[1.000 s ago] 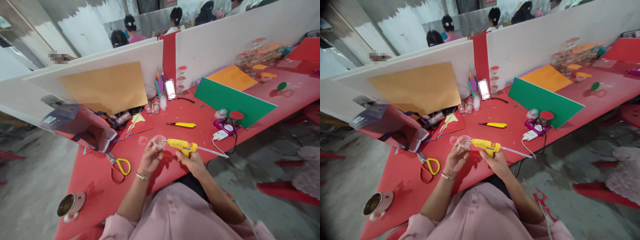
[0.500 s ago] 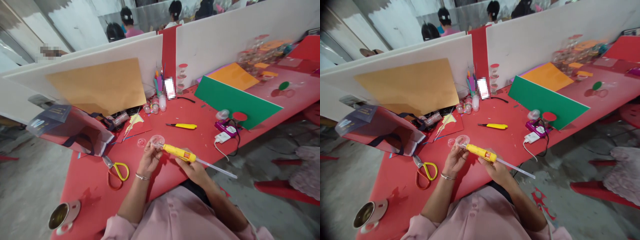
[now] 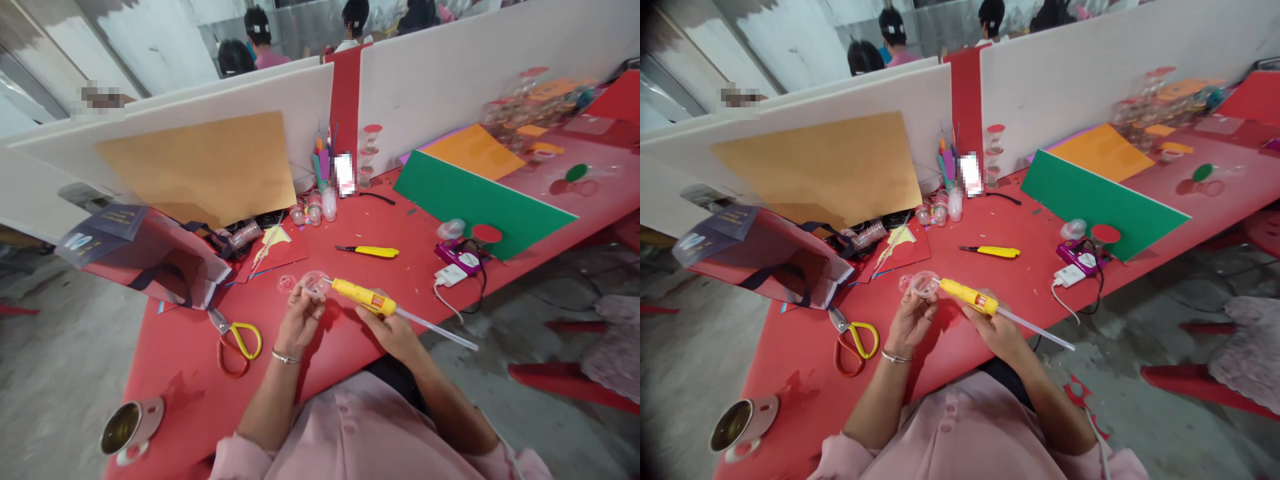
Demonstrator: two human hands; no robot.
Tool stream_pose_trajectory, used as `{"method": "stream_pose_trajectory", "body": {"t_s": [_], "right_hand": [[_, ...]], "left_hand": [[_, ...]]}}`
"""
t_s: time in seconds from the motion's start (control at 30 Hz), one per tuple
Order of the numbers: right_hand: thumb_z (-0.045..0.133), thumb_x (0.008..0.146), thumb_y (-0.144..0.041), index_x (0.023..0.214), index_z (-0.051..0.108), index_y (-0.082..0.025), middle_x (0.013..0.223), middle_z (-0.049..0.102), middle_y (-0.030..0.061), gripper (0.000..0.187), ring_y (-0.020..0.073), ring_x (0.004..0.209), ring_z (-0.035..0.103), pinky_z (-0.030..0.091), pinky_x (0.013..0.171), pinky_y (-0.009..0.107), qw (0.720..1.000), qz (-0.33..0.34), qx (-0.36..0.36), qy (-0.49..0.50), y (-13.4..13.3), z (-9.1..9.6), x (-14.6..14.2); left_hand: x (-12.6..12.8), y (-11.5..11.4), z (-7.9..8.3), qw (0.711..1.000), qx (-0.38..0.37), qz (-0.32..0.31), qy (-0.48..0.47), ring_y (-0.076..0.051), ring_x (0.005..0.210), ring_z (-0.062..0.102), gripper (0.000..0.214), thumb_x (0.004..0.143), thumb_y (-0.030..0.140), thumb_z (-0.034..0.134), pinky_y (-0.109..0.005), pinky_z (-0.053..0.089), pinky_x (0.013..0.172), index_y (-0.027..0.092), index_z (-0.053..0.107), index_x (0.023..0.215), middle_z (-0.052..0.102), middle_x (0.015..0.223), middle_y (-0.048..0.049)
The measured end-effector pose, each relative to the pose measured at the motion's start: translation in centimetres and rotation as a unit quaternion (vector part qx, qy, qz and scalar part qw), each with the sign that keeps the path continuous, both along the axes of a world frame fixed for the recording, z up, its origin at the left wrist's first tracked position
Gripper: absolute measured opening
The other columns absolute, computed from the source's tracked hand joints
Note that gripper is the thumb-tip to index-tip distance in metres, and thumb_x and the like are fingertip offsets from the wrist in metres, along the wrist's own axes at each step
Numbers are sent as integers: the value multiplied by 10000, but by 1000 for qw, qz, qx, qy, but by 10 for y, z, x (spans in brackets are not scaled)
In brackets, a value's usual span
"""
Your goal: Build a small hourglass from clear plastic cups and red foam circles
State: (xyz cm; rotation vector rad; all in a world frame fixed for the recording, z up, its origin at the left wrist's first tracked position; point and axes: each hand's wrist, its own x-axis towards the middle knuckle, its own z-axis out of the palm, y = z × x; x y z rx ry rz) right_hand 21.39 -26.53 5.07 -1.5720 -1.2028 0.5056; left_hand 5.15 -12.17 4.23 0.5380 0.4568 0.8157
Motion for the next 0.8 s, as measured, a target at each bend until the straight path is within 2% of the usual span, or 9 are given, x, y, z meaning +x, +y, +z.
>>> {"method": "stream_pose_trajectory", "body": {"t_s": [0.13,0.3,0.43,0.57,0.73,0.8], "right_hand": [[583,1042,-408,1102,709,-252,1060,740,43,209,236,1044,712,555,948,345,999,37,-10,8,0,3,-1],[591,1026,-434,1083,729,-257,1059,751,47,232,251,1030,722,564,958,363,1000,-2,-11,7,2,2,1],[590,1031,-439,1091,731,-257,1067,749,50,237,251,1046,714,566,959,367,999,42,-12,7,2,3,0],[596,1019,-478,1072,735,-252,1046,756,56,271,259,1017,718,574,946,378,1000,-2,-23,10,3,5,1],[587,1026,-461,1051,736,-248,1054,745,57,261,250,1033,713,572,950,370,999,40,-16,14,4,6,3],[601,1013,-466,1047,740,-244,1060,749,63,265,259,1039,716,574,952,379,1000,20,-16,16,3,6,4]], "left_hand": [[0,0,-1,1000,3,-5,-2,-116,719,706,566,663,336,1010,-169,454,533,200,740,1141,762,901,-27],[-2,1,-4,1000,4,-11,-4,-110,725,685,574,694,350,990,-170,459,540,189,719,1173,753,930,-37],[-3,2,-4,1000,3,-13,-8,-105,717,677,540,714,333,976,-167,469,554,190,720,1167,746,908,-32],[-3,2,-3,1000,1,-12,-5,-107,715,675,507,744,316,954,-167,466,550,192,713,1172,738,890,-29],[-3,1,-3,1000,2,-19,-8,-103,705,663,509,750,336,950,-166,463,544,170,721,1174,732,876,-35],[-3,0,-2,1000,1,-26,-11,-101,702,658,509,750,337,949,-162,462,538,171,723,1174,734,883,-34]]}}
